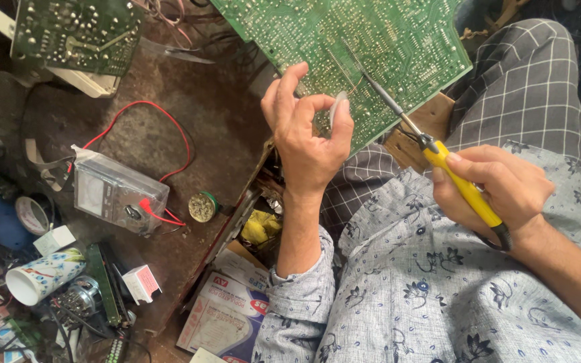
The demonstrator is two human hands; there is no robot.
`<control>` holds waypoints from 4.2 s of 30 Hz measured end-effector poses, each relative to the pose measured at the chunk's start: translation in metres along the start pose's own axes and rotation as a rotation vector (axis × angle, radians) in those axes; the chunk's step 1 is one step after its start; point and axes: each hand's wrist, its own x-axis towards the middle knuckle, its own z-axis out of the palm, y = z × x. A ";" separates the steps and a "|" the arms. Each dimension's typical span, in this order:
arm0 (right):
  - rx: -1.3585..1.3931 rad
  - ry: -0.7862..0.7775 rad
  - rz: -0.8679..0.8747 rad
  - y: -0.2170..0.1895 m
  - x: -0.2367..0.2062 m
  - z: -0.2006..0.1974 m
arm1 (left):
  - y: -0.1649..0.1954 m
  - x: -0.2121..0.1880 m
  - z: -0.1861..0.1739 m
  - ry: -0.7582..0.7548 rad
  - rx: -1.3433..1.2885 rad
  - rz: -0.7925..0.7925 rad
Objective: The person solders a large green circuit board propped over their lap, holding a soldering iron in one hand and feeding solder wire with the other. They touch the iron to points on the board, apply solder, and reposition the board and solder spool while working across different joints.
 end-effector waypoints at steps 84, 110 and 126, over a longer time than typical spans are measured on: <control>0.222 0.079 0.079 0.061 -0.044 -0.028 | 0.012 -0.018 0.038 0.296 -0.041 -0.123; 0.199 0.025 -0.021 0.046 -0.011 -0.007 | 0.007 -0.024 0.039 0.256 -0.028 -0.124; 0.074 0.030 -0.039 0.036 -0.017 -0.004 | 0.006 -0.028 0.037 0.221 -0.036 -0.133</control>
